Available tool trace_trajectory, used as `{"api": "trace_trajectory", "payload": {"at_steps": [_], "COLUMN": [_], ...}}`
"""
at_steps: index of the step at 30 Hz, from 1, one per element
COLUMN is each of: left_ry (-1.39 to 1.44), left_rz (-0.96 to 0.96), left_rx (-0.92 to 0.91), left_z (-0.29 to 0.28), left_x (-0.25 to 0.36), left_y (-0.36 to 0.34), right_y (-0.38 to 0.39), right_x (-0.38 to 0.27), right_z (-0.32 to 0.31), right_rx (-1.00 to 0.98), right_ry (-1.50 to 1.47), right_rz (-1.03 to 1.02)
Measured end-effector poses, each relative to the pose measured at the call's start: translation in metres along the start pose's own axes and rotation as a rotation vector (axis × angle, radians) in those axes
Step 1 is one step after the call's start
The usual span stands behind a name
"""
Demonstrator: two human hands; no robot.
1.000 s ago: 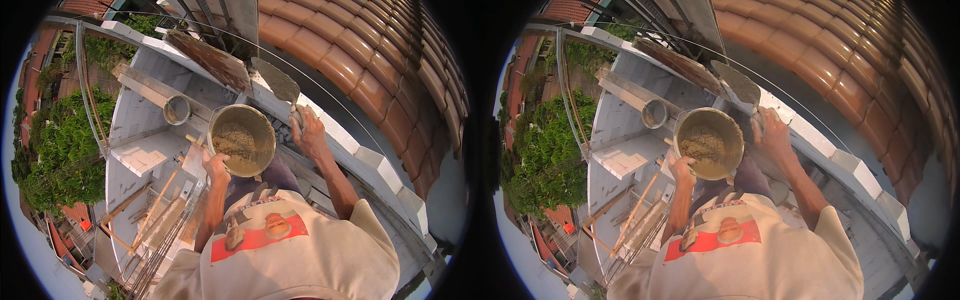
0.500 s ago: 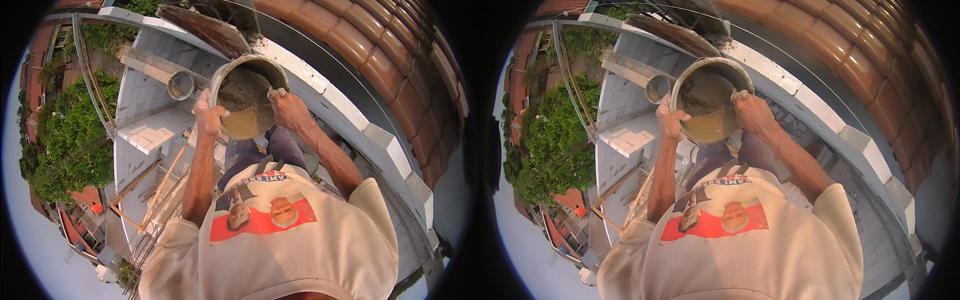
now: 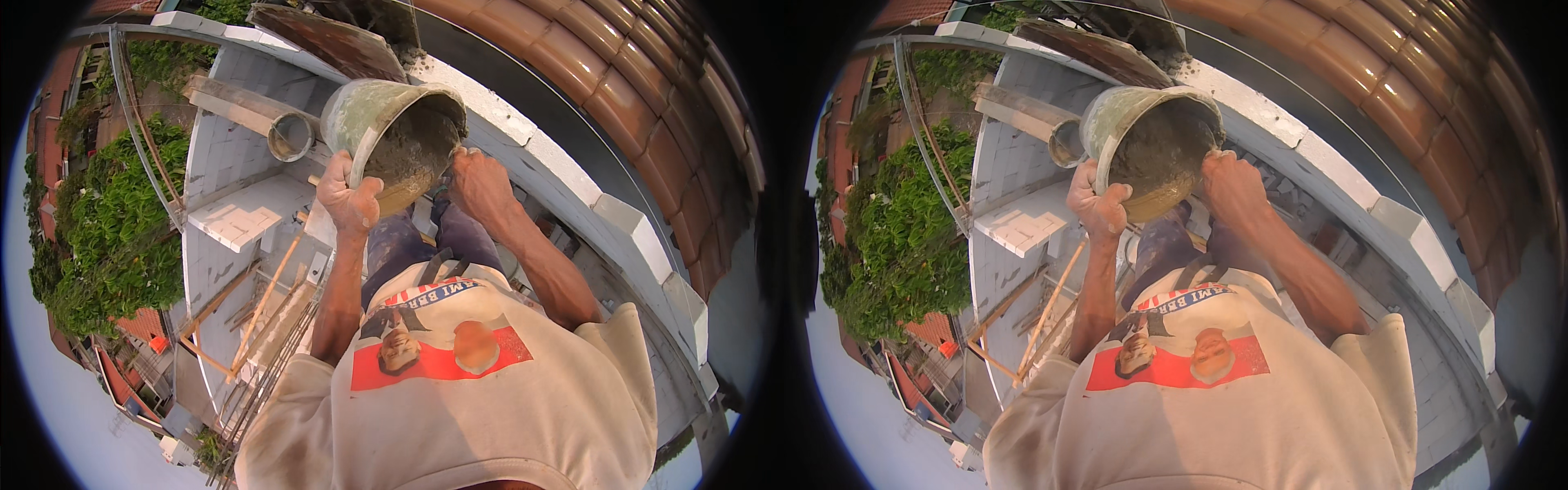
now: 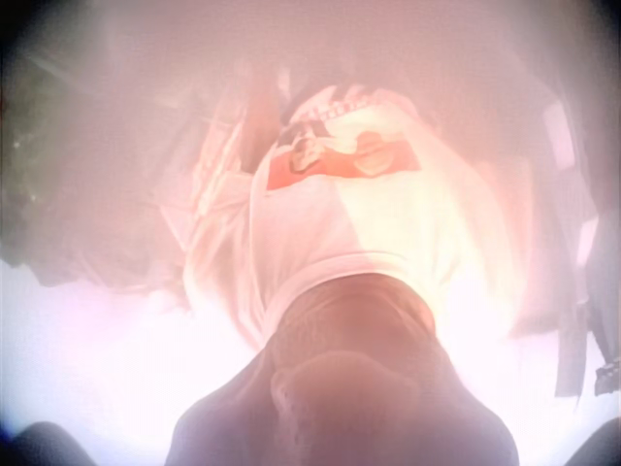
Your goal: The person scoops mortar from a bucket using a trowel and applies it to the edge of a roof structure. They repeatedly transfer the material from the bucket to the roof, smoothing it along the edge.
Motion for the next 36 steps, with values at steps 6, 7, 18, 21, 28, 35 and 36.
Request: {"api": "trace_trajectory", "payload": {"at_steps": [6,7,18,21,28,35,36], "left_ry": [0.071,0.141,0.311,0.409,0.65,0.551,0.521], "left_rz": [0.003,-0.044,-0.162,-0.234,-0.457,-0.734,-0.724], "left_rx": [-0.088,-0.082,-0.075,-0.009,0.175,0.424,0.459], "left_z": [0.006,0.005,0.004,0.013,0.017,0.001,-0.004], "left_x": [0.027,0.027,-0.001,-0.022,-0.079,-0.119,-0.126], "left_y": [-0.005,-0.007,-0.011,-0.005,0.016,0.054,0.061], "right_y": [0.0,0.003,0.025,0.03,0.043,0.058,0.059], "right_x": [0.002,0.0,-0.012,-0.001,0.019,0.051,0.058], "right_z": [0.012,0.012,0.025,0.032,0.034,0.019,0.011], "right_rx": [-0.025,0.003,0.058,0.089,-0.14,-0.061,-0.062], "right_ry": [-0.481,-0.554,-0.74,-0.756,-0.732,-0.817,-0.831], "right_rz": [-0.205,-0.229,-0.203,-0.194,-0.089,0.024,0.052]}}
Point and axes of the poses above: each hand's wrist, its own y-axis away from the middle knuckle, its own z-axis out of the palm, x = y × z, the point moved 9 cm from there along -y, towards the middle knuckle, and after that the axes turned 10 degrees about y, right-handed, at the moved point
